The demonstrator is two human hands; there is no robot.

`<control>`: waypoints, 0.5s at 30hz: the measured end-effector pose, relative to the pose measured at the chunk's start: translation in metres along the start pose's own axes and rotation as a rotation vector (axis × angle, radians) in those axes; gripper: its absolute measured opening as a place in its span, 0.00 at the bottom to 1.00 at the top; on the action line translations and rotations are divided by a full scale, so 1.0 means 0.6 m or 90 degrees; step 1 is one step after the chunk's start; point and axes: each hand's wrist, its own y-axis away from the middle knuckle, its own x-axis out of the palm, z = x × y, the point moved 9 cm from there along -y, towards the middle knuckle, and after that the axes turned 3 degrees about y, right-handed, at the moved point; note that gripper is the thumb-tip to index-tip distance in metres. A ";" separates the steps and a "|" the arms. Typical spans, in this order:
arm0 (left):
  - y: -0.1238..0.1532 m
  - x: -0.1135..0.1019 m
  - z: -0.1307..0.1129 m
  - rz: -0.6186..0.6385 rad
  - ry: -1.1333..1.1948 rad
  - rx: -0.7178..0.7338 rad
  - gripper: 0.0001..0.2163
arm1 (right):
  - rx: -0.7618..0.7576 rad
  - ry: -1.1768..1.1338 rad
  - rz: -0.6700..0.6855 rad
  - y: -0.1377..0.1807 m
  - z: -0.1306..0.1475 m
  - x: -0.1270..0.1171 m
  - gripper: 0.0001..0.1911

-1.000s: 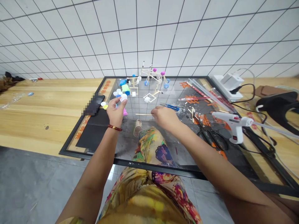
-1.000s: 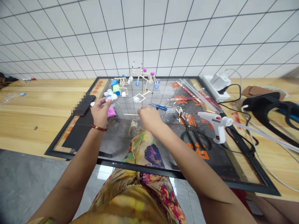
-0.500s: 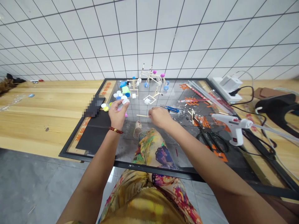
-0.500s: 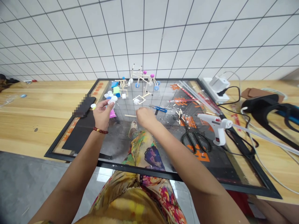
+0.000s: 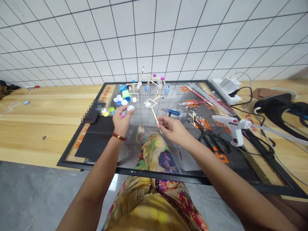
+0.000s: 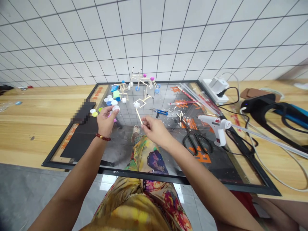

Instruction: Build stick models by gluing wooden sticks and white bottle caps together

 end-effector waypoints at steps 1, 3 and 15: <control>0.001 0.002 -0.001 0.005 -0.005 0.001 0.15 | 0.016 -0.044 0.014 0.005 -0.005 0.003 0.11; 0.003 0.005 -0.006 0.013 -0.018 0.000 0.14 | 0.062 -0.104 0.048 0.017 -0.015 0.010 0.10; 0.011 0.016 -0.022 0.042 -0.037 0.030 0.14 | 0.098 0.353 0.094 0.078 0.010 0.029 0.15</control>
